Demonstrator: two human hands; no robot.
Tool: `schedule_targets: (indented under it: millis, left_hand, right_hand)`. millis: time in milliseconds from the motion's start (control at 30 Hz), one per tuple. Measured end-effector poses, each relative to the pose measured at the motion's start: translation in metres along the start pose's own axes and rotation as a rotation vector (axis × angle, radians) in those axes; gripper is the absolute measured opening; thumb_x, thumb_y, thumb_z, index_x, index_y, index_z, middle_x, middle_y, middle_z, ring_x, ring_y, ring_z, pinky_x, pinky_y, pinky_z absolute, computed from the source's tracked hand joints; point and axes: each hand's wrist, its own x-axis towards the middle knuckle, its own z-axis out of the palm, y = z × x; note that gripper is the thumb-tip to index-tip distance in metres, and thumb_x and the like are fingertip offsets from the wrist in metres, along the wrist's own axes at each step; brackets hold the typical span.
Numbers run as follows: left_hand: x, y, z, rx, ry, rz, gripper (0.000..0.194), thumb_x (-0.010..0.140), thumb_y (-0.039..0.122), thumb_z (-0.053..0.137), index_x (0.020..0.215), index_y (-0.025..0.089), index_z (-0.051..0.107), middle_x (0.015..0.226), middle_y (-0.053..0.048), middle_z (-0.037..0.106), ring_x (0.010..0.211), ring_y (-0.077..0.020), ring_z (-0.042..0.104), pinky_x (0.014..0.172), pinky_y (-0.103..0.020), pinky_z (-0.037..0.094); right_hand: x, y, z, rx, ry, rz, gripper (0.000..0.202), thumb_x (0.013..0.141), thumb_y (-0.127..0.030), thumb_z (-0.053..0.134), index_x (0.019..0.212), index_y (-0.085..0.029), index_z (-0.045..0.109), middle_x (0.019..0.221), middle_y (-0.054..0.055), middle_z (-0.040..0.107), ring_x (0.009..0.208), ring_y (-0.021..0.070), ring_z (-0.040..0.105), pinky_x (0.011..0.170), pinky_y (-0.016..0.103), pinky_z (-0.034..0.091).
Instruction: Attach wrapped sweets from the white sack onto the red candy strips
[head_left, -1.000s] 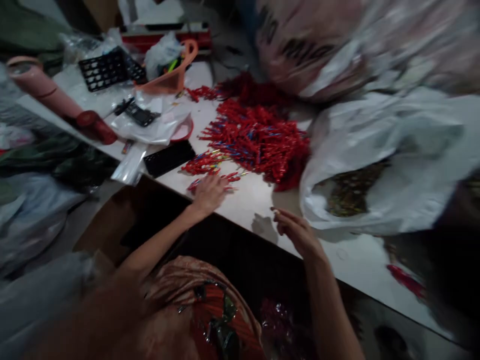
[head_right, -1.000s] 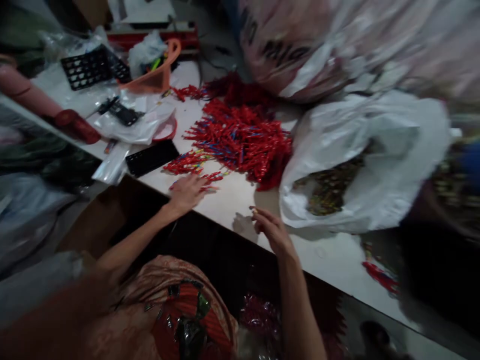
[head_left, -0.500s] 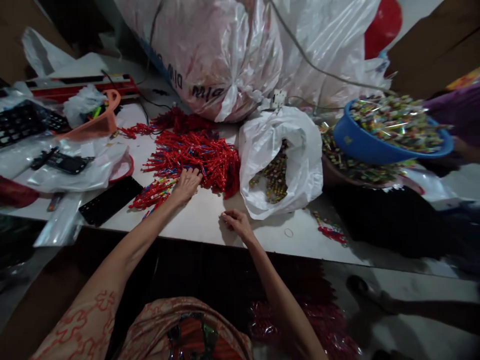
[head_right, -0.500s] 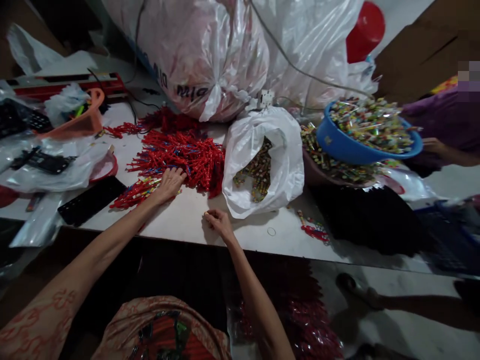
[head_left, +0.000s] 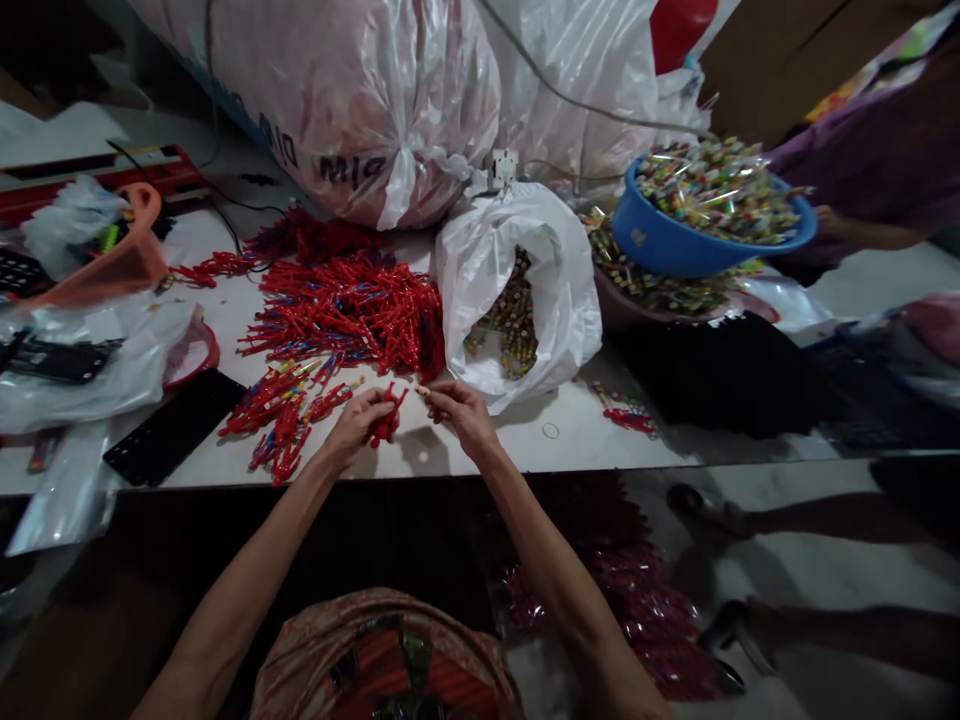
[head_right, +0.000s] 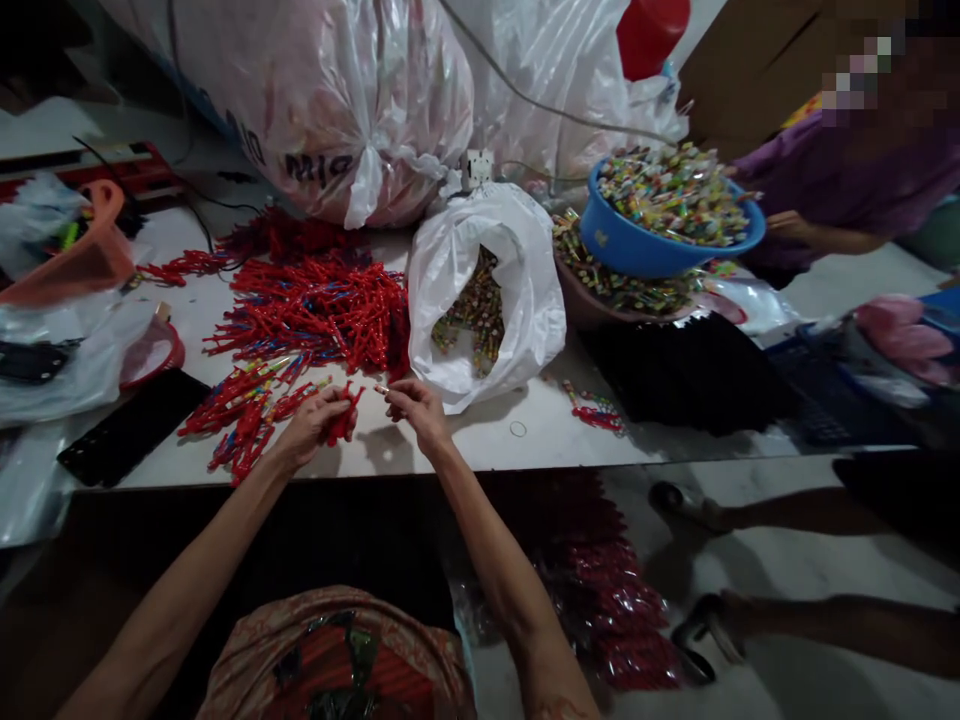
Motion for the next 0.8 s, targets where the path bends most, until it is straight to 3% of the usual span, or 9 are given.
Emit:
schedule_targets:
  millis: [200,400,567,667,800]
  left_hand:
    - [-0.024,-0.008,0.010,0.004,-0.140,-0.140,0.044,0.061,0.052,0.075,0.073,0.014,0.057,0.059,0.003,0.055,0.047,-0.0070,0.046,0.046,-0.021,0.037]
    - [-0.029,-0.011,0.007,0.063,-0.219,-0.183,0.044,0.062,0.055,0.075,0.073,0.014,0.059,0.055,0.003,0.054,0.043,-0.0061,0.043,0.043,-0.020,0.027]
    - [-0.033,-0.012,0.004,0.142,-0.267,-0.167,0.047,0.062,0.057,0.073,0.076,0.013,0.064,0.050,0.004,0.049,0.044,-0.0066,0.038,0.045,-0.021,0.026]
    - [-0.032,-0.016,0.000,0.252,-0.274,-0.139,0.047,0.065,0.058,0.069,0.077,0.013,0.066,0.052,0.003,0.049,0.046,-0.0072,0.038,0.047,-0.022,0.027]
    - [-0.028,-0.023,-0.012,0.498,-0.154,-0.025,0.047,0.070,0.058,0.062,0.083,0.014,0.070,0.056,0.003,0.052,0.052,-0.0093,0.041,0.050,-0.022,0.029]
  right_hand:
    - [-0.008,-0.004,-0.009,0.049,-0.357,0.194,0.028,0.059,-0.034,0.080,0.073,-0.014,0.067,0.063,0.000,0.064,0.048,0.0061,0.049,0.048,0.021,0.037]
    - [-0.015,0.001,-0.018,0.062,-0.491,0.242,0.032,0.059,-0.031,0.082,0.080,-0.012,0.067,0.065,0.000,0.066,0.050,0.0075,0.055,0.049,0.021,0.042]
    - [-0.017,0.001,-0.019,0.035,-0.602,0.274,0.039,0.058,-0.039,0.082,0.078,-0.013,0.062,0.059,0.000,0.066,0.042,0.0075,0.052,0.041,0.019,0.038]
    - [-0.021,0.001,-0.013,-0.067,-0.568,0.199,0.038,0.060,-0.042,0.080,0.074,-0.014,0.059,0.056,-0.002,0.062,0.042,0.0079,0.052,0.043,0.020,0.040]
    - [-0.029,0.007,0.003,-0.375,-0.356,-0.017,0.025,0.069,-0.033,0.074,0.071,-0.015,0.057,0.054,-0.005,0.057,0.045,0.0073,0.052,0.046,0.019,0.040]
